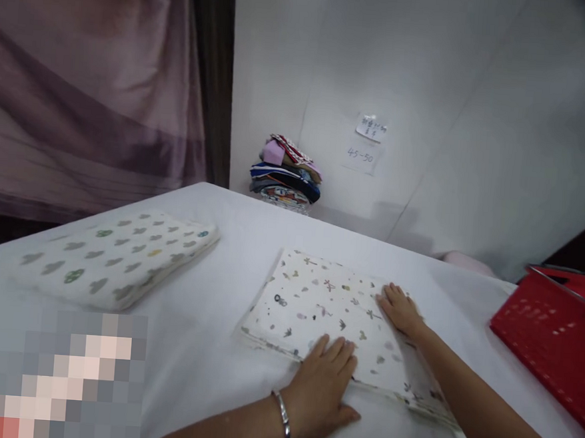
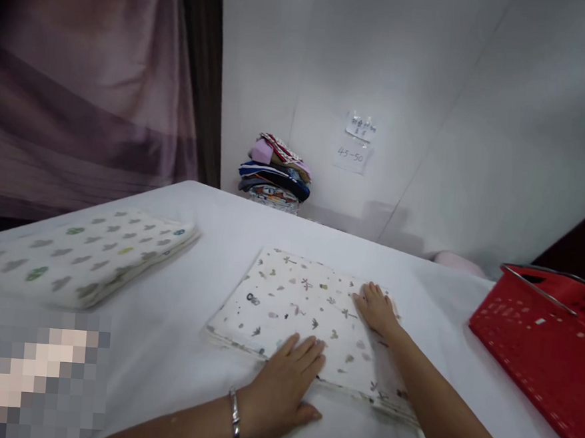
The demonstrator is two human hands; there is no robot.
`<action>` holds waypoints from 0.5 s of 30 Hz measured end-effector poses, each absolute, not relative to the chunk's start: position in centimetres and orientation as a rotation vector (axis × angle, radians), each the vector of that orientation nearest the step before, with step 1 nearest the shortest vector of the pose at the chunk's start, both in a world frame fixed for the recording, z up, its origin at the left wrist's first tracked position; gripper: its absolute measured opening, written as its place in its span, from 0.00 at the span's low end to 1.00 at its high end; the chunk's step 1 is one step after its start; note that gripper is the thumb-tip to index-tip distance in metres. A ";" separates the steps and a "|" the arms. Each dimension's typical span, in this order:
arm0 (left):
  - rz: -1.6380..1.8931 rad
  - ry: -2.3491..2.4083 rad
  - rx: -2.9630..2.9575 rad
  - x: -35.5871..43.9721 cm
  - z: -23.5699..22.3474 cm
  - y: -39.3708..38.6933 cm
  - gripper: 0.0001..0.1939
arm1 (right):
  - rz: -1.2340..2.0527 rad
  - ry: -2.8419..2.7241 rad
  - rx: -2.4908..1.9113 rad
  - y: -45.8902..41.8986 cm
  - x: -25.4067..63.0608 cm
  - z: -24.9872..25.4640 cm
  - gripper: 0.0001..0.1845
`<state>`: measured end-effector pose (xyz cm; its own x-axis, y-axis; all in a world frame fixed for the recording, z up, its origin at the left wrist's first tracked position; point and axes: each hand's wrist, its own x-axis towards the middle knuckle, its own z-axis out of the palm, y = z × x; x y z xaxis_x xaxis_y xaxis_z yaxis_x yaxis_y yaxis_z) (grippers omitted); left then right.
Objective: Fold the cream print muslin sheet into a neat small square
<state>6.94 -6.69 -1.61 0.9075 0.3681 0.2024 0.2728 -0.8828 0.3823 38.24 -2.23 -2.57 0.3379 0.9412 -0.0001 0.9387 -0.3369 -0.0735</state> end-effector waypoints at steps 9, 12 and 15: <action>0.427 0.487 2.728 7.1 -1.8 -6.9 0.40 | 0.171 -2.202 -2.082 4.7 27.1 -1.3 0.36; 0.452 0.484 2.737 7.2 -2.1 -7.0 0.40 | 0.187 -2.208 -2.141 5.8 26.5 -2.0 0.37; 0.494 0.482 2.767 7.6 -2.5 -7.0 0.40 | 0.187 -2.179 -2.176 6.4 26.2 -1.9 0.38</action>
<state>7.62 -7.01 -2.46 0.8854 0.3705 0.2808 0.2717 -0.9025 0.3343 26.20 6.39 -1.93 -0.0045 0.9990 -0.0455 0.9921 -0.0013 -0.1257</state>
